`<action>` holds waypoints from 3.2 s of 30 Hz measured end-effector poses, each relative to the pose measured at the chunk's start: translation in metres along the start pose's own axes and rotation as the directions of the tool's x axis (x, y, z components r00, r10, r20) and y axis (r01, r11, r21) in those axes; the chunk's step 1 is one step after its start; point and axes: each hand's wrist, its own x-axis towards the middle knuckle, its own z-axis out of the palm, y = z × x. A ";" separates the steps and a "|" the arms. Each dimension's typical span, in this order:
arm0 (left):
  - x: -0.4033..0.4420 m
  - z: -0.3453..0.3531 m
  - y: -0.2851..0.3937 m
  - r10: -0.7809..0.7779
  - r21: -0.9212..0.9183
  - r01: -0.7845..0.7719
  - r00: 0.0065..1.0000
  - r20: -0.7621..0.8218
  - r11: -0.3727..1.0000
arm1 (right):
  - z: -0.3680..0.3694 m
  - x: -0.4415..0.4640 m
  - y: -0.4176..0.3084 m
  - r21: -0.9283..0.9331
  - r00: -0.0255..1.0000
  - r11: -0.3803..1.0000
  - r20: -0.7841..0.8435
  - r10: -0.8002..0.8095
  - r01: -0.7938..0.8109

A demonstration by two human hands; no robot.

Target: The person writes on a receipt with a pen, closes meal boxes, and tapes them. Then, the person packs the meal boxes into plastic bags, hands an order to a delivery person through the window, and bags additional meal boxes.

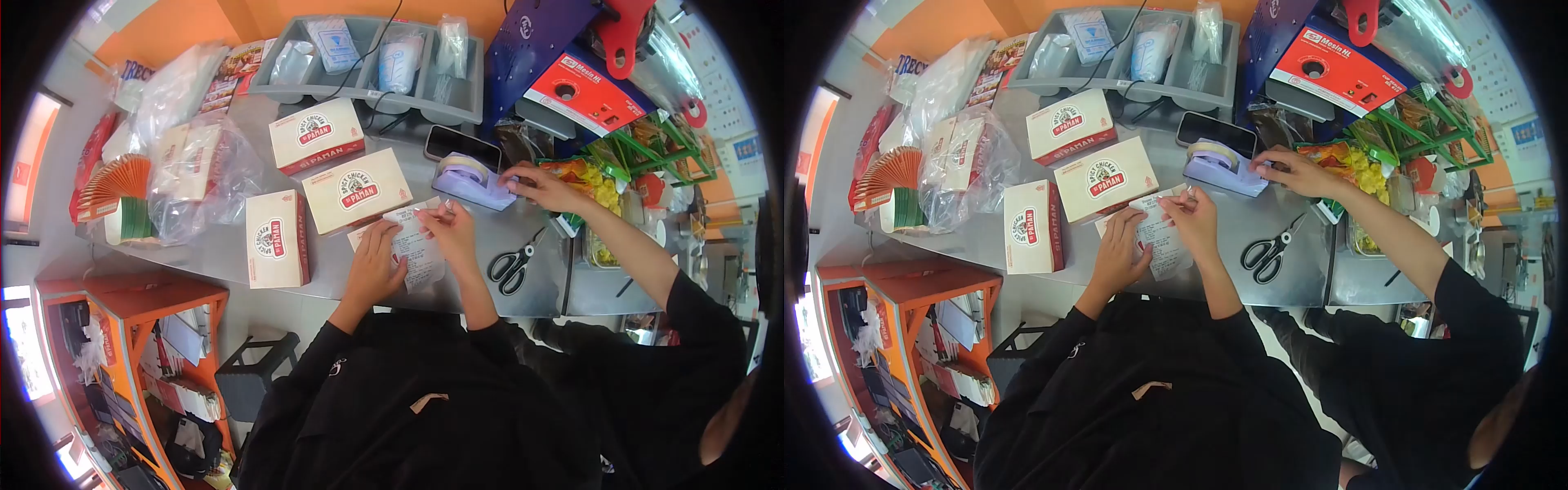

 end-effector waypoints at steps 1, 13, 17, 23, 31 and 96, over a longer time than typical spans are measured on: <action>0.000 0.000 0.000 0.000 -0.008 0.000 1.000 -0.002 1.000 | 0.005 0.003 0.006 -0.016 1.000 1.000 -0.022 -0.018 0.018; -0.010 0.005 -0.003 0.003 0.022 -0.003 1.000 0.001 1.000 | 0.025 0.000 0.014 -0.080 0.983 0.997 -0.180 -0.036 0.021; -0.003 0.001 0.000 -0.027 0.063 0.026 1.000 0.004 0.998 | 0.034 -0.005 0.017 -0.395 0.947 0.908 -0.212 -0.240 0.142; 0.021 -0.011 -0.007 0.025 0.090 -0.042 0.982 0.188 0.995 | 0.032 -0.005 0.012 -0.277 0.956 0.948 -0.200 -0.215 0.155; 0.035 -0.005 -0.012 -0.016 0.243 -0.052 0.962 0.273 0.969 | -0.051 -0.009 -0.024 -0.398 0.966 0.915 0.256 0.043 0.065; 0.130 -0.450 -0.570 -0.781 0.236 0.817 0.574 -0.247 0.526 | 0.663 0.249 0.065 -0.555 0.624 0.287 0.687 -0.372 0.781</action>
